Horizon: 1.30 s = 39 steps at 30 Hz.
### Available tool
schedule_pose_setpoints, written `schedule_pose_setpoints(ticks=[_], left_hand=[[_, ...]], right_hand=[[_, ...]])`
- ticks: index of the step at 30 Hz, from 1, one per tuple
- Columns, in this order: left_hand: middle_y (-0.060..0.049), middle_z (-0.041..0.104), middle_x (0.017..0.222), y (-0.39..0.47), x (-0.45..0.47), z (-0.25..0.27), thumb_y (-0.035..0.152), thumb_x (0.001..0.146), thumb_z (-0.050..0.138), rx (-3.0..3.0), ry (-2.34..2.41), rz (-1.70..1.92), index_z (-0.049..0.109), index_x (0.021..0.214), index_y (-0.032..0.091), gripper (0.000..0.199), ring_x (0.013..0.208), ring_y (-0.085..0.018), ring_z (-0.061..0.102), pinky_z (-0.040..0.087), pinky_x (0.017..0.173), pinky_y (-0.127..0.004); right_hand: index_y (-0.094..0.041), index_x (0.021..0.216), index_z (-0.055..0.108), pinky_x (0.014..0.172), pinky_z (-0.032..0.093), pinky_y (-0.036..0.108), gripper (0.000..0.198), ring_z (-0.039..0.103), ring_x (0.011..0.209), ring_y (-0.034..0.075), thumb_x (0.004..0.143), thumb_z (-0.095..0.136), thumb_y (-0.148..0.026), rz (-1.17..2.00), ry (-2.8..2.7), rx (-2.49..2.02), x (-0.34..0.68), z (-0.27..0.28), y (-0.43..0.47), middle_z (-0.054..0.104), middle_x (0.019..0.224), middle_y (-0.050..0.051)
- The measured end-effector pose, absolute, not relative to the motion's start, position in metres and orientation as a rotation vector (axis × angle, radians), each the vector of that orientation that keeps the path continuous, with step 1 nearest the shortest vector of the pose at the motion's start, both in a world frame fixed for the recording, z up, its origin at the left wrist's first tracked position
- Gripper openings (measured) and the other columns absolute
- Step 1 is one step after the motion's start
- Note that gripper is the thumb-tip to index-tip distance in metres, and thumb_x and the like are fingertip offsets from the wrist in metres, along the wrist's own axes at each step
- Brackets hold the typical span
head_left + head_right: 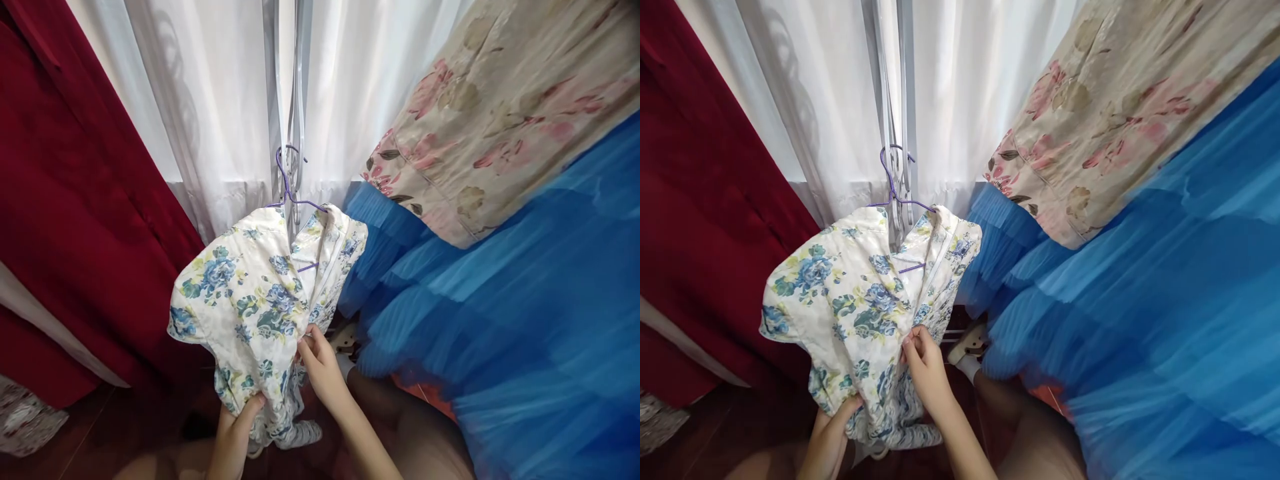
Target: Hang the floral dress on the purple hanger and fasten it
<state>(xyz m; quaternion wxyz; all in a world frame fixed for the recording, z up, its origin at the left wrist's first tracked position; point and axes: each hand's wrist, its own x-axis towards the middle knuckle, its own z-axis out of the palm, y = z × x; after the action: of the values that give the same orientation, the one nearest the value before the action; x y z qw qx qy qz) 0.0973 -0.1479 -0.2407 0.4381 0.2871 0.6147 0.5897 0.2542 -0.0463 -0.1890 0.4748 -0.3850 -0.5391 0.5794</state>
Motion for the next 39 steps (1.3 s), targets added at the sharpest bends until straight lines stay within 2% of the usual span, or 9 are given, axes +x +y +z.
schedule_pose_setpoints(ticks=[3, 6, 12, 15, 17, 24, 26, 31, 39], left_hand=[[-0.009, 0.067, 0.129, -0.151, 0.087, -0.236, 0.040, 0.076, 0.070, 0.561, 1.440, 1.496, 0.050, 0.139, 0.027, 0.068, 0.126, -0.032, 0.061, 0.054, 0.102, -0.044], [-0.010, 0.066, 0.129, -0.148, 0.079, -0.226, 0.041, 0.081, 0.066, 0.536, 1.522, 1.564, 0.050, 0.138, 0.025, 0.061, 0.125, -0.033, 0.061, 0.054, 0.102, -0.047], [-0.012, 0.053, 0.140, -0.139, 0.086, -0.209, 0.033, 0.080, 0.075, 0.962, 1.901, 2.117, 0.050, 0.135, 0.025, 0.061, 0.133, -0.031, 0.050, 0.041, 0.114, -0.049], [-0.009, 0.064, 0.119, -0.135, 0.111, -0.208, 0.029, 0.088, 0.067, 1.396, 1.832, 1.808, 0.062, 0.116, 0.023, 0.029, 0.115, -0.026, 0.061, 0.050, 0.102, -0.042], [-0.008, 0.068, 0.110, -0.129, 0.131, -0.208, 0.026, 0.091, 0.062, 1.603, 1.691, 1.592, 0.066, 0.109, 0.023, 0.018, 0.106, -0.024, 0.065, 0.053, 0.095, -0.038], [-0.001, 0.069, 0.084, -0.112, 0.165, -0.198, 0.021, 0.090, 0.064, 1.626, 1.663, 1.651, 0.062, 0.095, 0.020, 0.006, 0.078, -0.016, 0.067, 0.051, 0.072, -0.025], [-0.001, 0.067, 0.082, -0.113, 0.162, -0.195, 0.020, 0.090, 0.064, 1.642, 1.645, 1.651, 0.062, 0.091, 0.020, 0.002, 0.076, -0.015, 0.064, 0.049, 0.072, -0.024], [0.001, 0.058, 0.072, -0.119, 0.146, -0.193, 0.020, 0.093, 0.061, 1.599, 1.572, 1.630, 0.056, 0.079, 0.018, 0.015, 0.069, -0.013, 0.058, 0.046, 0.070, -0.023], [0.000, 0.061, 0.078, -0.123, 0.124, -0.199, 0.019, 0.091, 0.062, 1.664, 1.524, 1.568, 0.056, 0.080, 0.018, 0.013, 0.077, -0.014, 0.060, 0.046, 0.074, -0.023]], right_hand=[[-0.022, 0.085, 0.052, 0.064, 0.039, 0.030, 0.032, 0.050, 0.062, 0.017, 0.096, 0.054, -0.053, 1.367, -1.363, -0.993, 0.250, -0.190, -0.049, 0.055, 0.063, -0.003], [-0.022, 0.078, 0.049, 0.060, 0.036, 0.030, 0.036, 0.046, 0.056, 0.015, 0.096, 0.051, -0.053, 1.365, -1.389, -1.058, 0.253, -0.187, -0.055, 0.053, 0.058, -0.003], [-0.019, 0.073, 0.055, 0.060, 0.038, 0.029, 0.039, 0.053, 0.058, 0.016, 0.094, 0.056, -0.052, 1.388, -1.443, -1.100, 0.273, -0.174, -0.072, 0.061, 0.060, 0.001], [-0.018, 0.070, 0.055, 0.058, 0.038, 0.027, 0.039, 0.053, 0.055, 0.014, 0.093, 0.060, -0.051, 1.388, -1.434, -1.121, 0.281, -0.170, -0.078, 0.062, 0.059, 0.001], [-0.018, 0.069, 0.055, 0.056, 0.038, 0.026, 0.039, 0.052, 0.053, 0.013, 0.091, 0.063, -0.049, 1.426, -1.418, -1.110, 0.284, -0.168, -0.082, 0.061, 0.056, 0.000], [-0.016, 0.069, 0.057, 0.049, 0.038, 0.022, 0.035, 0.050, 0.045, 0.010, 0.087, 0.069, -0.044, 1.584, -1.350, -1.024, 0.285, -0.158, -0.091, 0.059, 0.050, -0.001], [-0.016, 0.070, 0.059, 0.047, 0.035, 0.021, 0.034, 0.047, 0.042, 0.008, 0.087, 0.069, -0.044, 1.616, -1.318, -1.011, 0.283, -0.157, -0.090, 0.059, 0.049, -0.001], [-0.016, 0.071, 0.062, 0.042, 0.029, 0.020, 0.037, 0.041, 0.037, 0.007, 0.084, 0.071, -0.049, 1.672, -1.196, -0.963, 0.266, -0.154, -0.084, 0.056, 0.043, -0.003], [-0.016, 0.078, 0.069, 0.040, 0.028, 0.020, 0.032, 0.040, 0.036, 0.006, 0.086, 0.069, -0.047, 1.572, -1.219, -0.848, 0.246, -0.101, -0.045, 0.056, 0.043, -0.004]])
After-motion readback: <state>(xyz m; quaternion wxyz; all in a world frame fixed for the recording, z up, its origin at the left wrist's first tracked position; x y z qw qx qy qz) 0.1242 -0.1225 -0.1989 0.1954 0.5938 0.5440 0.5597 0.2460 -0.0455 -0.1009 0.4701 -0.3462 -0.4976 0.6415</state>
